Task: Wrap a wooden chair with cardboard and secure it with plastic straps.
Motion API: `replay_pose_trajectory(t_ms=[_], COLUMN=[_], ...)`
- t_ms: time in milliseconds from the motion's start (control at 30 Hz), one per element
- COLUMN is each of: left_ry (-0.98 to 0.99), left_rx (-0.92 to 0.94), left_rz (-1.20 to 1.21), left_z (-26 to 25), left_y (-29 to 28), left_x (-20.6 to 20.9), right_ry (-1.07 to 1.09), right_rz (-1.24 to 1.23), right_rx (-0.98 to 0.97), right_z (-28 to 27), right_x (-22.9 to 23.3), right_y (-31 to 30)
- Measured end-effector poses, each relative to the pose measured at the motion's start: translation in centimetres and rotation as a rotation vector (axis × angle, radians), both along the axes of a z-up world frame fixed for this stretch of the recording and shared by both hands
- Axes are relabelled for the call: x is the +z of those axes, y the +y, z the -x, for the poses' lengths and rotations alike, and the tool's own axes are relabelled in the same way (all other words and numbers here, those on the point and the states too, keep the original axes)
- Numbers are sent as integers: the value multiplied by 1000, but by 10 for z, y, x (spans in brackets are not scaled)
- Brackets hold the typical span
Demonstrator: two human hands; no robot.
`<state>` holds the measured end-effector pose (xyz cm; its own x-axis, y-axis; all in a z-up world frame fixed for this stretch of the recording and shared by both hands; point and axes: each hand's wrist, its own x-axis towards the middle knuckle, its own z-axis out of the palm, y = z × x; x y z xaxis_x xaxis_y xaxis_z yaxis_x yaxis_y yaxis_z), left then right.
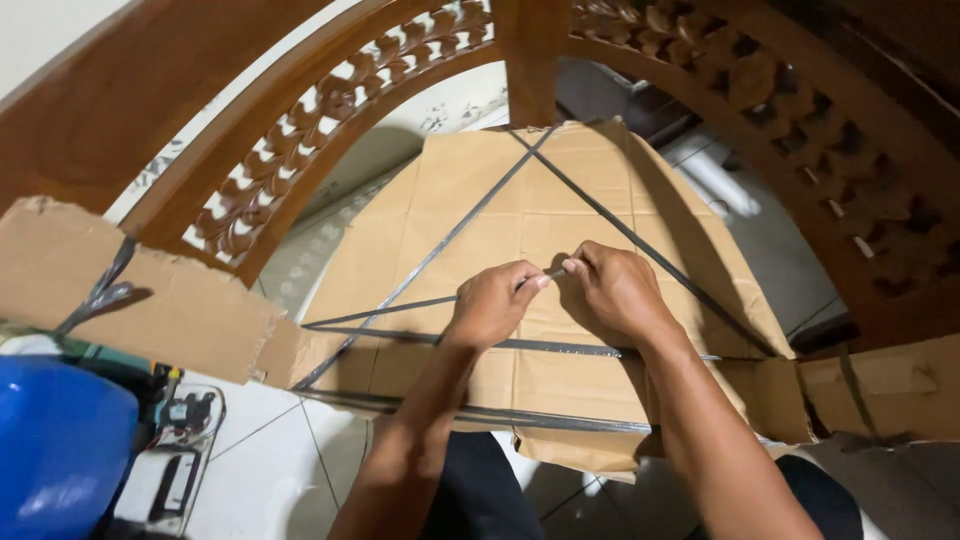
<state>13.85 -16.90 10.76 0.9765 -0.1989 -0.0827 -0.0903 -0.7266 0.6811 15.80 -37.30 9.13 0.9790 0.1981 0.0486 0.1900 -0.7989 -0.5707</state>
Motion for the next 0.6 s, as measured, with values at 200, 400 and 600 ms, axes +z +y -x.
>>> replay_pose_trajectory(t_ms=[200, 400, 600], left_ry=[-53, 1, 39], left_rx=[-20, 54, 79], left_rz=[28, 89, 123], left_z=[-35, -57, -51], left_y=[-33, -34, -31], left_x=[-15, -33, -28], right_ry=[26, 90, 178], right_rz=[-101, -352, -894], right_rx=[-126, -213, -297], right_z=[-12, -23, -31], right_x=[-15, -29, -38], right_y=[-30, -28, -9])
